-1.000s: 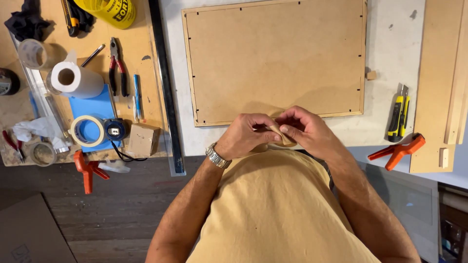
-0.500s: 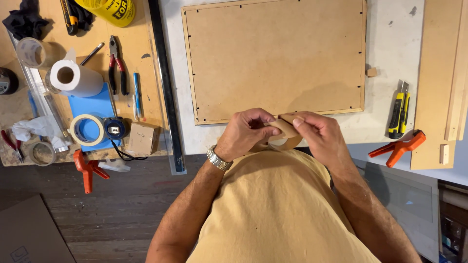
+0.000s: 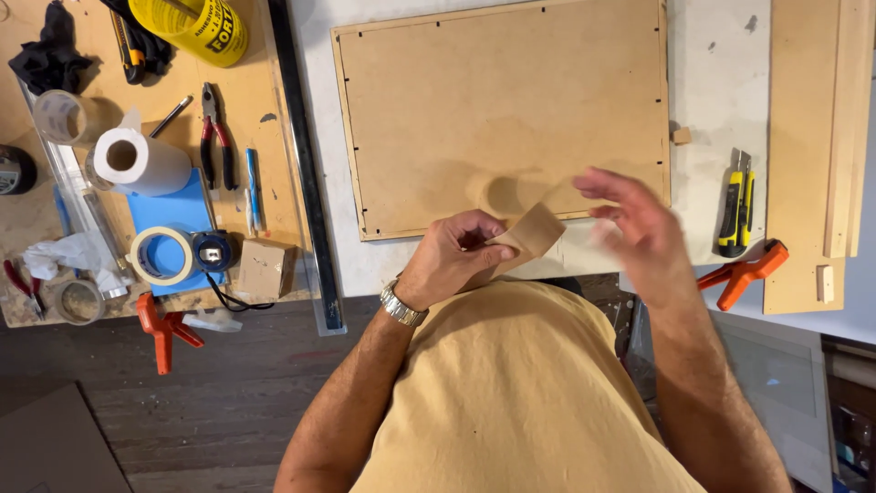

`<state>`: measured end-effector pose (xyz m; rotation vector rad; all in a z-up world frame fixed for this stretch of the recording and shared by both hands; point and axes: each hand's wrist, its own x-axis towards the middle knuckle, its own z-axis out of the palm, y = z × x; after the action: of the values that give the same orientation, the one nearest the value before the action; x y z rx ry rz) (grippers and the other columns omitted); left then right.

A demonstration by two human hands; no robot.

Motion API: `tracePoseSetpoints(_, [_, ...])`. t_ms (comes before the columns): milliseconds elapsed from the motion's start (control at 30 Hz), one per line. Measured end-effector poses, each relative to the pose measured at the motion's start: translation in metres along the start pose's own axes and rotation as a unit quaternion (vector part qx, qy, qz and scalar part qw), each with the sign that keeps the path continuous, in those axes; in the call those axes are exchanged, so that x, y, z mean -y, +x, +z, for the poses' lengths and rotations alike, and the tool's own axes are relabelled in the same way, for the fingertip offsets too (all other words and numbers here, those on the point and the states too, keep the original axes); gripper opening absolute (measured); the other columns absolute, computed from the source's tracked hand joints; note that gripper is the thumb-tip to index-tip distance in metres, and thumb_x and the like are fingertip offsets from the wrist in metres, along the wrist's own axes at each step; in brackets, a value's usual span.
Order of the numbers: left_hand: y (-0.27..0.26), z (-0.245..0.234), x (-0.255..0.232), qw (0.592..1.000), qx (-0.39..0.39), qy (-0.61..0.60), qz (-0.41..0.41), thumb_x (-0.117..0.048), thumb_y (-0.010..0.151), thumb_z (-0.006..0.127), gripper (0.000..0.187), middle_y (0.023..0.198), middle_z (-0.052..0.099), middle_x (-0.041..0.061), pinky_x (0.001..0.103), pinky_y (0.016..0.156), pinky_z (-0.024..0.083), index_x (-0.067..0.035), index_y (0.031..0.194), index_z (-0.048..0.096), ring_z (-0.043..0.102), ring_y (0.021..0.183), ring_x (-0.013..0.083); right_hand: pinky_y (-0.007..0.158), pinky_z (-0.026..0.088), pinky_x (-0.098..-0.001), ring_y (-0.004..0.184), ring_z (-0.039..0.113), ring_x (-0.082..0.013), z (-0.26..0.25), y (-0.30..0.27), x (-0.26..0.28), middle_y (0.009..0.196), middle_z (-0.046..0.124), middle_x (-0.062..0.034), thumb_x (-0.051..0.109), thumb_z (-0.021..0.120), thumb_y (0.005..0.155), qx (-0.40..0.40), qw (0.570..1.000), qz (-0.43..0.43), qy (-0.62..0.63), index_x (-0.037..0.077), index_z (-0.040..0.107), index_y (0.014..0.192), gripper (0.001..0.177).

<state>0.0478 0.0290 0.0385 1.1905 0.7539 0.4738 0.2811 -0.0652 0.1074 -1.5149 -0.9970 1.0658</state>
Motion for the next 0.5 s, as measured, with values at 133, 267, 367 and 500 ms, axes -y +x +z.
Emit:
tracePoseSetpoints(133, [-0.002, 0.008, -0.007, 1.0, 0.021, 0.002, 0.001, -0.018, 0.083, 0.087, 0.023, 0.078, 0.067, 0.0, 0.022, 0.065, 0.054, -0.01, 0.101, 0.074, 0.062, 0.071, 0.0061, 0.108, 0.047, -0.0546, 0.127, 0.06, -0.0391, 0.024, -0.004, 0.024, 0.13, 0.067, -0.024, 0.027, 0.09, 0.071, 0.106, 0.983, -0.049, -0.142, -0.001, 0.06, 0.139, 0.08])
tracePoseSetpoints(267, [-0.004, 0.01, -0.012, 0.999, 0.029, -0.02, 0.029, -0.015, 0.086, 0.084, 0.02, 0.087, 0.07, 0.004, 0.027, 0.077, 0.057, -0.007, 0.1, 0.072, 0.062, 0.083, 0.0078, 0.087, 0.06, -0.0413, 0.098, 0.075, -0.0258, 0.034, -0.002, 0.013, 0.106, 0.077, -0.0173, 0.018, 0.076, 0.092, 0.05, 0.99, -0.017, -0.132, 0.001, 0.073, 0.12, 0.033])
tracePoseSetpoints(367, [-0.003, 0.009, -0.005, 0.998, 0.017, -0.03, 0.051, -0.014, 0.086, 0.085, 0.021, 0.091, 0.071, 0.006, 0.029, 0.082, 0.056, -0.006, 0.1, 0.072, 0.061, 0.088, 0.0082, 0.087, 0.061, -0.0411, 0.102, 0.074, -0.0243, 0.035, -0.003, 0.008, 0.107, 0.077, -0.0178, 0.019, 0.074, 0.093, 0.053, 0.995, 0.009, -0.08, 0.001, 0.072, 0.122, 0.034])
tracePoseSetpoints(500, [0.009, 0.002, 0.001, 0.99, -0.017, 0.024, 0.138, -0.019, 0.082, 0.089, 0.023, 0.097, 0.068, 0.005, 0.028, 0.084, 0.055, -0.009, 0.095, 0.073, 0.067, 0.092, 0.0139, 0.094, 0.058, -0.0483, 0.111, 0.072, -0.034, 0.034, -0.004, -0.002, 0.119, 0.074, -0.0222, 0.021, 0.088, 0.077, 0.089, 0.992, -0.019, -0.085, 0.0, 0.066, 0.131, 0.062])
